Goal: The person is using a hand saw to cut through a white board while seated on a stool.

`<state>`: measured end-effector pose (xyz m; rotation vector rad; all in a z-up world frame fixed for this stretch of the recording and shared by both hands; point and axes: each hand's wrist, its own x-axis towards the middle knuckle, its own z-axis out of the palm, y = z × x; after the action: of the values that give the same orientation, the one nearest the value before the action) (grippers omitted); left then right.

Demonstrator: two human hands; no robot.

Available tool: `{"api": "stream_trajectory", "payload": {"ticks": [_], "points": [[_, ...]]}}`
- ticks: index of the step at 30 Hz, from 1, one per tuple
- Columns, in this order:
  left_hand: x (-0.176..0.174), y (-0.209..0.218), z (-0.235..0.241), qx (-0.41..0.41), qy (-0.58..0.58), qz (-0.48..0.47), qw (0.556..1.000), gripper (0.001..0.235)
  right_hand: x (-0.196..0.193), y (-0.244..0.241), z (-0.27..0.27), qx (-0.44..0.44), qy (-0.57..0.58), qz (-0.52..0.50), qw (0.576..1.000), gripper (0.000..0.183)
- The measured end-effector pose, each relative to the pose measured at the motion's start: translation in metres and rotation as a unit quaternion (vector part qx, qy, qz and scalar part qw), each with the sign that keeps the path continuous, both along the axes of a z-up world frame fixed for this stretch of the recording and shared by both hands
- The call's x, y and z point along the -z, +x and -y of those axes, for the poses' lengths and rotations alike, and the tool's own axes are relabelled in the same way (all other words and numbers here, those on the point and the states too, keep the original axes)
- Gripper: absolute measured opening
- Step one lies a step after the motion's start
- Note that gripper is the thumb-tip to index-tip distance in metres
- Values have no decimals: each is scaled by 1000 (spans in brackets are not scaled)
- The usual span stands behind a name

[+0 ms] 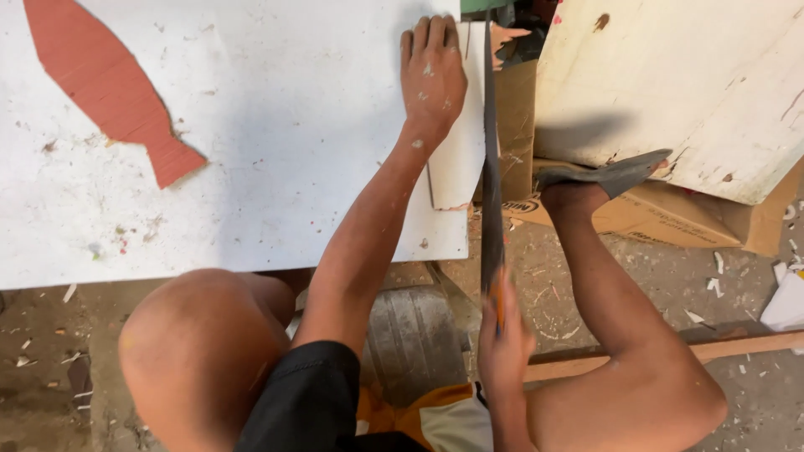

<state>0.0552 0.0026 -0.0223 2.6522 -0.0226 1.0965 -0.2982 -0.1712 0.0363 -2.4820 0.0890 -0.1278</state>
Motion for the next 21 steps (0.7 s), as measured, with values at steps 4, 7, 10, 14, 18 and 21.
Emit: {"api": "stream_trajectory", "payload": {"ticks": [4,7,10,14,18,21], "points": [[0,-8,-3,35,11,-57,998,36,14,-47,15,-14,-117,4,993,61],[-1,-13,-1,40,11,-68,997,38,19,3,5,-12,-57,77,995,56],[-15,-15,-8,59,-11,-27,998,32,-12,85,-18,-30,13,25,999,52],[-11,1,-10,38,-33,-65,997,40,13,80,-9,-41,0,73,997,47],[-13,-4,-9,54,-43,-39,997,37,39,-16,19,9,-77,-18,997,60],[-7,-6,-11,63,-24,-83,994,40,60,-33,30,-16,-97,26,995,54]]}}
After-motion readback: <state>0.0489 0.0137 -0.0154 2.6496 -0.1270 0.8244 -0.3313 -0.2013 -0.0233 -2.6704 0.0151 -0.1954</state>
